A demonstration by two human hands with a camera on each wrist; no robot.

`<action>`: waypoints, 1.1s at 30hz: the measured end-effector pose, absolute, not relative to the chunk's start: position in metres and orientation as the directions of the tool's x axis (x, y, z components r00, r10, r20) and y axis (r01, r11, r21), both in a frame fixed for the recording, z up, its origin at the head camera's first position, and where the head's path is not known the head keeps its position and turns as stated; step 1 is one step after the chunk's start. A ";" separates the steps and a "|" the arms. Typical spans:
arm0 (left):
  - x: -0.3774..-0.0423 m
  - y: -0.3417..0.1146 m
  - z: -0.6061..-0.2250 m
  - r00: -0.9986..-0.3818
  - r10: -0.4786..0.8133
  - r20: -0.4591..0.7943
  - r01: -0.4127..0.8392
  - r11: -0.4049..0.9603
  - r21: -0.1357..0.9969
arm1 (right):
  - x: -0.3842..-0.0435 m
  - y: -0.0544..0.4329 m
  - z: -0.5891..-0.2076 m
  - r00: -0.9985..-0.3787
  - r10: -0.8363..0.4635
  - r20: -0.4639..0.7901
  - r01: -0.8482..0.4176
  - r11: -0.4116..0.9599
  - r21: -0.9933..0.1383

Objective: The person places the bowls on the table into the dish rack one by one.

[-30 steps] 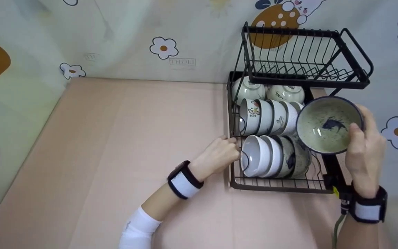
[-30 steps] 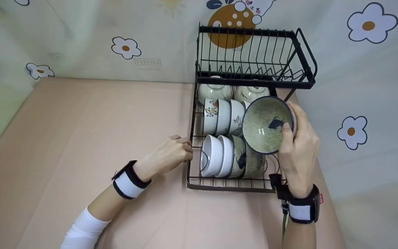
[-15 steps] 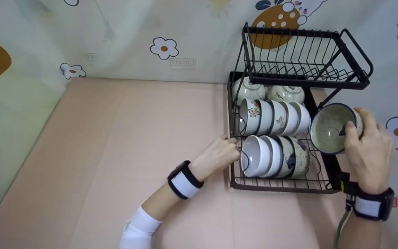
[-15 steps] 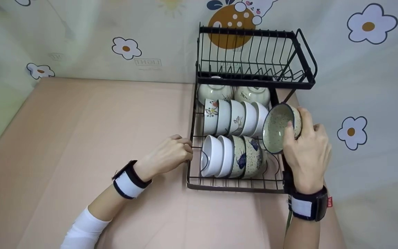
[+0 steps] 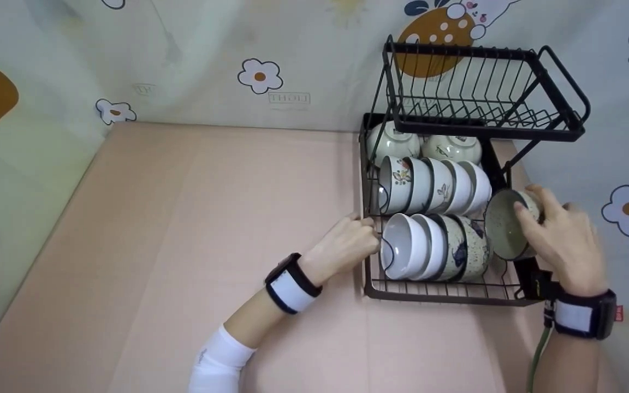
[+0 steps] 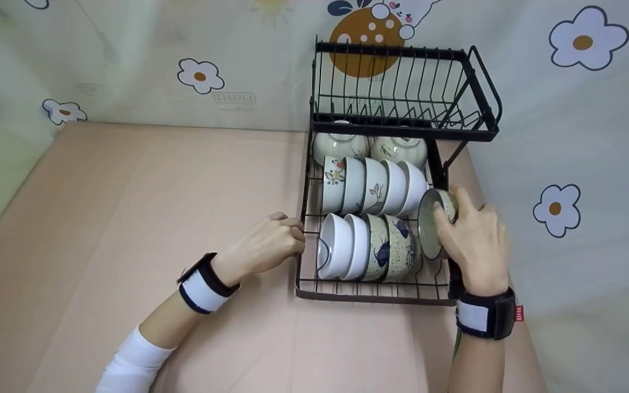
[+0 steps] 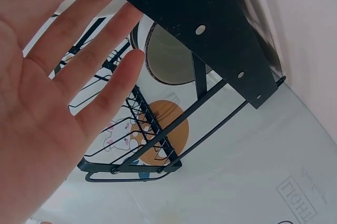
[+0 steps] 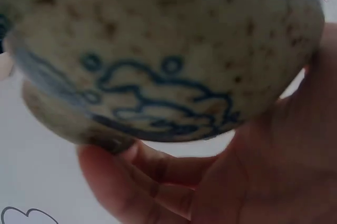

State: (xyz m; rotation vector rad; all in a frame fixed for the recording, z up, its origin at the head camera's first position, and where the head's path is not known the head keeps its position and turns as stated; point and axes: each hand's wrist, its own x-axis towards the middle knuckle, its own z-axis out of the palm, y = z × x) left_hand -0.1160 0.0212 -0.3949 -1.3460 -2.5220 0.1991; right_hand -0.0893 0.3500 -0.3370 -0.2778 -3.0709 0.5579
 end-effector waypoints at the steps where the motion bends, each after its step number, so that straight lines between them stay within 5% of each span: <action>1: -0.116 0.021 -0.395 -0.528 0.830 0.179 0.793 0.557 -0.248 | -0.090 0.350 -0.338 -0.986 0.158 -0.053 0.167 0.925 -0.342; 14: -0.116 0.020 -0.396 -0.525 0.831 0.183 0.797 0.556 -0.235 | -0.099 0.336 -0.350 -0.950 0.072 -0.303 0.158 0.950 -0.269; 33: -0.116 0.021 -0.395 -0.536 0.828 0.167 0.795 0.561 -0.232 | -0.102 0.323 -0.358 -0.921 0.009 -0.390 0.114 0.962 -0.246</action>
